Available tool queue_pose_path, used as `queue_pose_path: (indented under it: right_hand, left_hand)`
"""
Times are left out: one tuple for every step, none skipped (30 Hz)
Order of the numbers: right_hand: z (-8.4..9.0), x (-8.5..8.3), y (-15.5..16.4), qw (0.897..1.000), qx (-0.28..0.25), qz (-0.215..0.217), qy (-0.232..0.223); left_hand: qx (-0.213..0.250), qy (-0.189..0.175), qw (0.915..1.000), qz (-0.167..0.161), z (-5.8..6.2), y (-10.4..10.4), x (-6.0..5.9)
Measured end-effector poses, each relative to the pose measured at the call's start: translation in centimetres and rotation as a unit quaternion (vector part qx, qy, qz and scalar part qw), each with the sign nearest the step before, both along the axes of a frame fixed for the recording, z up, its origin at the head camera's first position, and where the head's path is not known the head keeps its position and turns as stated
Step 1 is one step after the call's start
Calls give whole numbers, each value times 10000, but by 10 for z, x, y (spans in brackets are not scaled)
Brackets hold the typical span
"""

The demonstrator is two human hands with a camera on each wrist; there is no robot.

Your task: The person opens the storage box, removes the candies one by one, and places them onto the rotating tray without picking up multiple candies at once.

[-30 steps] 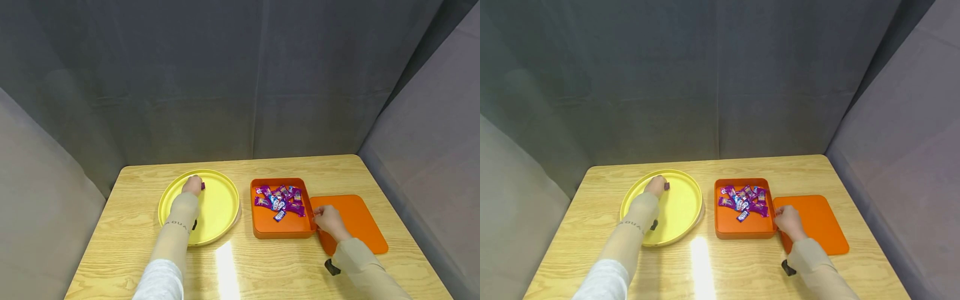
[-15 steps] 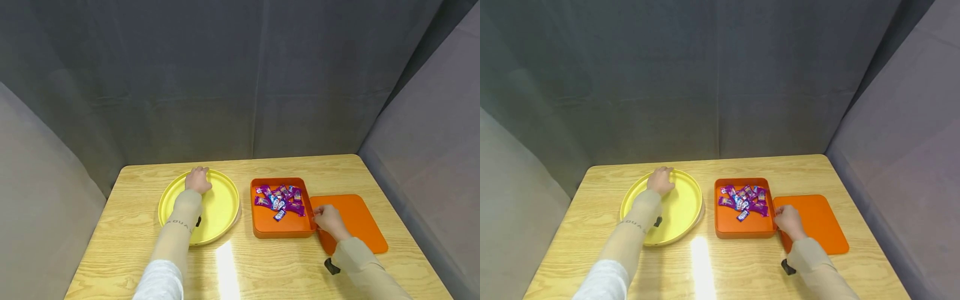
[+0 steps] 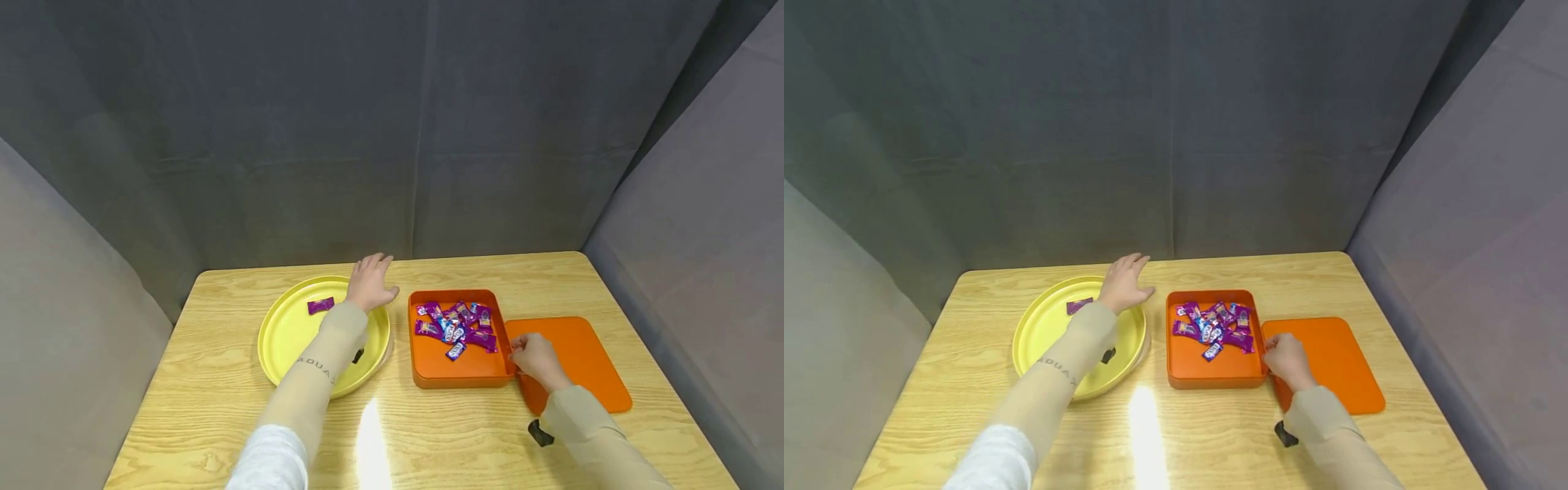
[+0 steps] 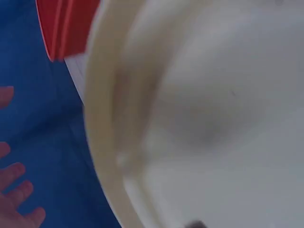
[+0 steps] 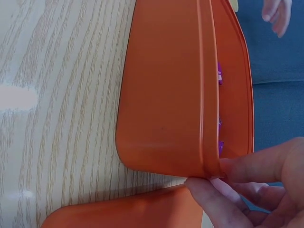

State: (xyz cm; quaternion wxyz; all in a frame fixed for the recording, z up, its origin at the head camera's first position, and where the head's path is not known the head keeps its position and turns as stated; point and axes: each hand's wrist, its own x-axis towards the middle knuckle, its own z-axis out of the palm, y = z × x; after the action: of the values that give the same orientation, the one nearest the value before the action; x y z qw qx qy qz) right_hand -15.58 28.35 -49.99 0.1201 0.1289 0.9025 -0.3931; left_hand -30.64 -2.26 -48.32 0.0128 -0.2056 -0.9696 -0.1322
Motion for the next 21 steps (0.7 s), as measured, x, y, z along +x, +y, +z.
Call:
queue_pose_path:
  right_hand:
    - [0,0,0,10000,-9,-9,2]
    - [0,0,0,10000,-12,-22,1]
    - [-1,0,0,10000,-17,-33,4]
    - [-1,0,0,10000,-20,-38,6]
    - [-2,-1,0,10000,-18,-56,-6]
    - [-2,-1,0,10000,-8,-59,4]
    - [-3,0,0,10000,-4,-71,1]
    - [-3,0,0,10000,5,-86,-2]
    - [-3,0,1,10000,7,-95,2]
    - [-4,1,1,10000,12,-96,13]
    - [-4,1,1,9999,9,-102,18]
    - [-4,1,1,9999,6,-101,30]
    - [-4,2,1,9999,13,-106,30]
    - [-4,2,1,9999,23,-113,26]
    - [-4,2,1,9999,33,-114,20]
    - [-3,2,1,9999,40,-127,8]
    - [-3,2,1,9999,51,-132,-2]
    - [-3,3,1,9999,51,-136,-12]
    - [-2,3,0,9999,52,-140,-27]
    - [-2,3,0,9999,51,-131,-30]
    - [-1,3,0,9999,42,-119,-23]
  left_hand:
    - [-43,-4,10000,-56,2,7,2]
    - [-95,6,9999,-120,3,14,3]
    - [-149,43,9997,-190,4,21,4]
    - [-219,75,9994,-253,5,28,6]
    - [-280,80,9991,-299,6,35,8]
    - [-352,61,9988,-336,7,42,10]
    - [-402,56,9984,-381,8,48,12]
    - [-441,82,9981,-425,7,54,14]
    - [-457,98,9978,-472,7,60,15]
    - [-458,73,9976,-509,7,66,18]
    - [-447,37,9975,-552,6,71,20]
    - [-444,8,9972,-604,7,77,22]
    - [-430,6,9969,-662,6,82,24]
    - [-445,9,9964,-719,5,87,26]
    - [-470,-36,9958,-784,5,91,28]
    - [-513,-80,9950,-852,5,96,30]
    - [-558,-142,9941,-921,5,101,32]
    - [-604,-196,9930,-994,5,105,34]
    - [-628,-276,9919,-1068,4,109,36]
    - [-655,-372,9907,-1135,4,113,37]
    - [-667,-490,9894,-1194,3,116,39]
